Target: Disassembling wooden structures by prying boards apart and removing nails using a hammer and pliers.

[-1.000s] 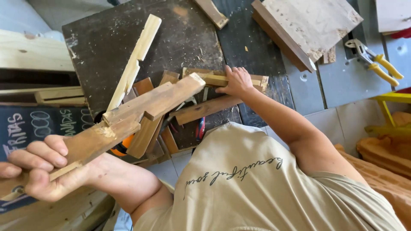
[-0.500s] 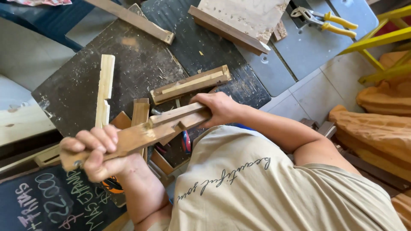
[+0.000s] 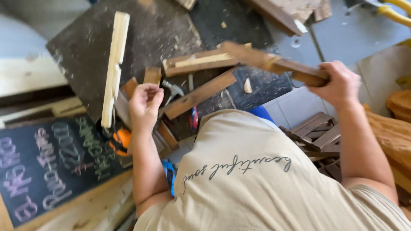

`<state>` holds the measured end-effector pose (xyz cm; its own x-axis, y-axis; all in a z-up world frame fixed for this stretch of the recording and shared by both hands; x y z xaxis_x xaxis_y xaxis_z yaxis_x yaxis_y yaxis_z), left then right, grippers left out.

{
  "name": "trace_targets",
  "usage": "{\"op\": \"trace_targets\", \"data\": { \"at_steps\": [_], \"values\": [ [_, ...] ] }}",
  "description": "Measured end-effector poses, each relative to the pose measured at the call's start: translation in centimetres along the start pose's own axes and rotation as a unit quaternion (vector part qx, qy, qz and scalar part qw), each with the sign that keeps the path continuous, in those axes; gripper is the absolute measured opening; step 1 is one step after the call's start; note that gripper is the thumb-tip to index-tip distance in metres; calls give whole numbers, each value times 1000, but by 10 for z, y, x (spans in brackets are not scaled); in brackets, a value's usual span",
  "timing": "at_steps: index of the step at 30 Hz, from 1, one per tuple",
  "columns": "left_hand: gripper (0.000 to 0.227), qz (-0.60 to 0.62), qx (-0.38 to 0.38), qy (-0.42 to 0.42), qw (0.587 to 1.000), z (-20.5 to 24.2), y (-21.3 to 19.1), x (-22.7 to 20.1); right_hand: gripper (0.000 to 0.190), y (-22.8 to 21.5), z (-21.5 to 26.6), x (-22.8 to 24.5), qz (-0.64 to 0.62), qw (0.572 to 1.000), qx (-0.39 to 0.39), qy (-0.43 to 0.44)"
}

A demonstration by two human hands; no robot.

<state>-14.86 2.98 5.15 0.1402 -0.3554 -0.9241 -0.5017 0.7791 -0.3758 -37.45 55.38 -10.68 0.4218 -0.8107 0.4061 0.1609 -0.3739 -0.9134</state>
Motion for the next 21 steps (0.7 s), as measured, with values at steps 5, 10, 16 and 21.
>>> {"op": "trace_targets", "data": {
  "at_steps": [5, 10, 16, 21],
  "values": [
    [23, -158, 102, -56, 981, 15, -2, 8, 68, 28, 4, -62, 90, 988, -29, 123],
    [36, -218, 176, -178, 943, 43, 3, 53, 67, 53, -12, -60, 85, 980, 27, 175],
    [51, -337, 207, -137, 908, 76, 9, 116, 80, 65, -35, -39, 53, 992, 12, 110],
    [52, -361, 146, -50, 920, 97, 17, 157, 75, 43, -56, 58, 3, 997, -70, 32]
  ]
}}
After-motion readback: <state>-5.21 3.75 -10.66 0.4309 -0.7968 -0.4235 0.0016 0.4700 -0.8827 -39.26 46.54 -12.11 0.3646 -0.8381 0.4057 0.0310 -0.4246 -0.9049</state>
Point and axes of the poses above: each hand's wrist, its own z-axis away from the middle knuckle, its own y-axis out of the palm, x = y × z, the point moved 4 cm from there along -z, towards the middle knuckle, and after that the axes turned 11 degrees about y, right-handed, at the moved point
